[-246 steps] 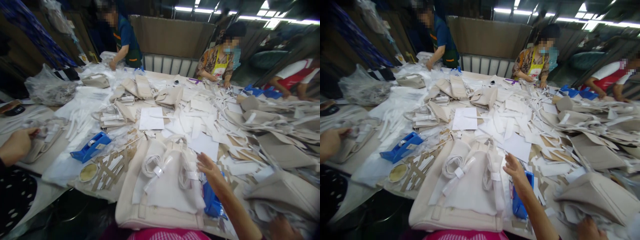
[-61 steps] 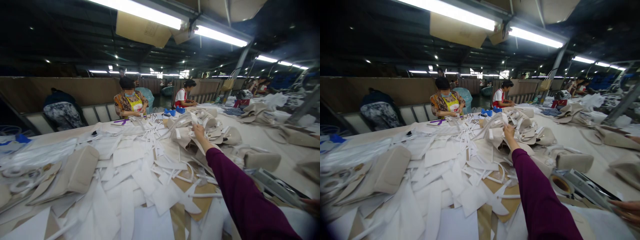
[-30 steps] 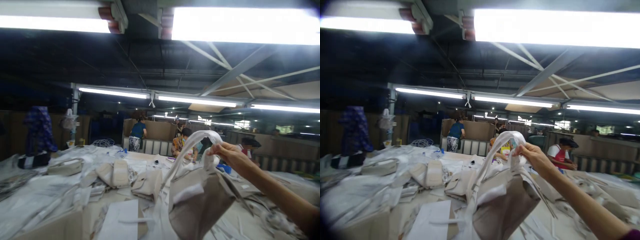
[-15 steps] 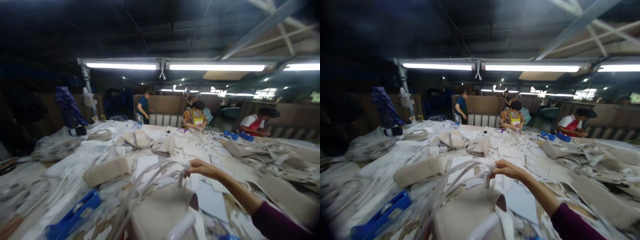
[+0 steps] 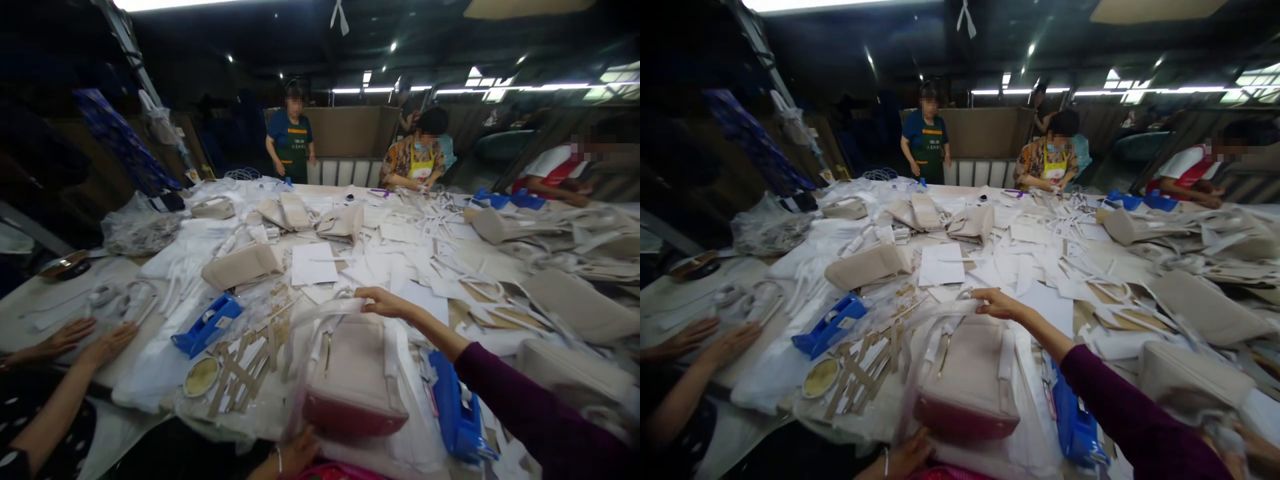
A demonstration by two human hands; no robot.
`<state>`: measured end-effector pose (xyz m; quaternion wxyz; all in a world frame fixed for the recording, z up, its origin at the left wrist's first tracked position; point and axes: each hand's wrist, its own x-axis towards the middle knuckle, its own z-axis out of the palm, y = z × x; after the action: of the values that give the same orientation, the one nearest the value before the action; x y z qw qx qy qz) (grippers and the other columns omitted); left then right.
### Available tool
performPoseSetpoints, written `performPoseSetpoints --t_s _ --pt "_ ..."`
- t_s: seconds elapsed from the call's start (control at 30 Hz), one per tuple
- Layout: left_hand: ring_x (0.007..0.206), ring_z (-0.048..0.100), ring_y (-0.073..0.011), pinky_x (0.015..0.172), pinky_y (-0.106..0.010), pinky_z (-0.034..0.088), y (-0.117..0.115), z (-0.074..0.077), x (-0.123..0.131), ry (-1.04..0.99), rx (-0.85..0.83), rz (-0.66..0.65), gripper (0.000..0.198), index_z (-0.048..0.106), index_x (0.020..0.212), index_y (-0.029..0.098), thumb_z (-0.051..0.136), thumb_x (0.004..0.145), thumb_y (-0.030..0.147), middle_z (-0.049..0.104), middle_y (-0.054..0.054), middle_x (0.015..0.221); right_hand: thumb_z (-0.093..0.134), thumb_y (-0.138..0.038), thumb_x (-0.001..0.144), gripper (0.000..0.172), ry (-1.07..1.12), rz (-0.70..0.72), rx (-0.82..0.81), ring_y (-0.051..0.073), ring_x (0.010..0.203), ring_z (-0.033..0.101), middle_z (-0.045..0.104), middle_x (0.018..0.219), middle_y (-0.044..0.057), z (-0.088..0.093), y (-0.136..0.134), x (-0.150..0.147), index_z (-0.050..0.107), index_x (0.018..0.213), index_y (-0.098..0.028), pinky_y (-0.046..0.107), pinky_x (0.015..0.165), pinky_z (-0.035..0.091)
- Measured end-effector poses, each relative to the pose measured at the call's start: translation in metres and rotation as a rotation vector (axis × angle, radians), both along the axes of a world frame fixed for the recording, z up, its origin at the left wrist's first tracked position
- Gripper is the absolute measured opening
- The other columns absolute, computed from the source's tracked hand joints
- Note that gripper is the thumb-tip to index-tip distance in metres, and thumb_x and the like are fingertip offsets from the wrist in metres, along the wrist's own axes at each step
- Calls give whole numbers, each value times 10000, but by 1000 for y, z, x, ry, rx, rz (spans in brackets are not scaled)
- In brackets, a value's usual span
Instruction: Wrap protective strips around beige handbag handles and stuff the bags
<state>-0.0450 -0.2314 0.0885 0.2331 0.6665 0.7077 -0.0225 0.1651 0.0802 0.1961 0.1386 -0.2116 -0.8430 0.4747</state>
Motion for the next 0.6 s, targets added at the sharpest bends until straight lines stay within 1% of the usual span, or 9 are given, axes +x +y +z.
performPoseSetpoints --t_s 0.03,0.1,0.2,0.27,0.33,0.4,0.43,0.53,0.6 --pt "586 620 -169 598 -215 508 4 -1 -5 -124 -90 -84 262 732 959 179 577 786 302 676 19 642 593 -170 723 162 -12 -1 15 189 892 558 623 915 32 -2 -9 3 647 875 -156 301 832 416" --pt "678 645 -174 644 -234 492 10 11 -16 -315 -219 -249 224 741 854 212 526 800 244 697 3 695 565 -114 707 173 -37 -8 43 182 878 558 607 917 37 -6 -28 10 641 855 -162 291 807 422" --pt "654 616 -168 640 -255 477 29 59 -35 -561 -233 -237 363 693 748 177 420 882 376 659 -21 666 501 -28 669 228 -39 -52 106 173 865 555 582 890 37 -16 -58 18 629 792 -171 281 781 423" --pt "693 610 -160 678 -270 488 51 91 -46 -613 -20 -26 426 653 909 158 328 930 432 657 -40 764 435 27 620 321 -30 -103 149 176 899 555 584 917 47 -25 -75 22 632 771 -178 291 802 424" --pt "983 578 -218 886 -358 459 77 111 -53 -511 338 46 429 556 1175 156 456 888 458 620 -98 1065 380 58 562 415 -23 -154 178 184 974 550 592 984 60 -34 -90 25 645 768 -186 315 851 420" --pt "1221 426 -286 1038 -458 340 99 113 -54 -439 507 -85 629 434 1328 162 587 811 484 477 -145 1310 353 65 520 467 -14 -205 184 193 1055 534 592 1057 65 -42 -102 27 658 760 -195 347 912 403" --pt "1260 380 -307 1061 -489 302 107 111 -51 -433 492 -197 688 426 1339 167 624 776 510 439 -151 1355 351 65 513 473 2 -239 176 197 1098 520 588 1100 64 -45 -108 26 664 751 -199 365 948 386" --pt "1160 471 -297 1025 -481 332 116 98 -33 -442 262 -470 620 532 1230 199 658 732 547 561 -111 1231 387 51 585 424 118 -419 93 220 1256 423 510 1302 48 -51 -123 21 684 734 -214 419 1054 303" --pt "1041 553 -259 955 -413 396 112 94 -15 -446 95 -518 416 569 1142 210 613 802 446 642 -74 1079 477 -4 662 371 243 -613 -53 246 1339 328 393 1434 29 -52 -134 14 707 835 -239 440 1086 272"
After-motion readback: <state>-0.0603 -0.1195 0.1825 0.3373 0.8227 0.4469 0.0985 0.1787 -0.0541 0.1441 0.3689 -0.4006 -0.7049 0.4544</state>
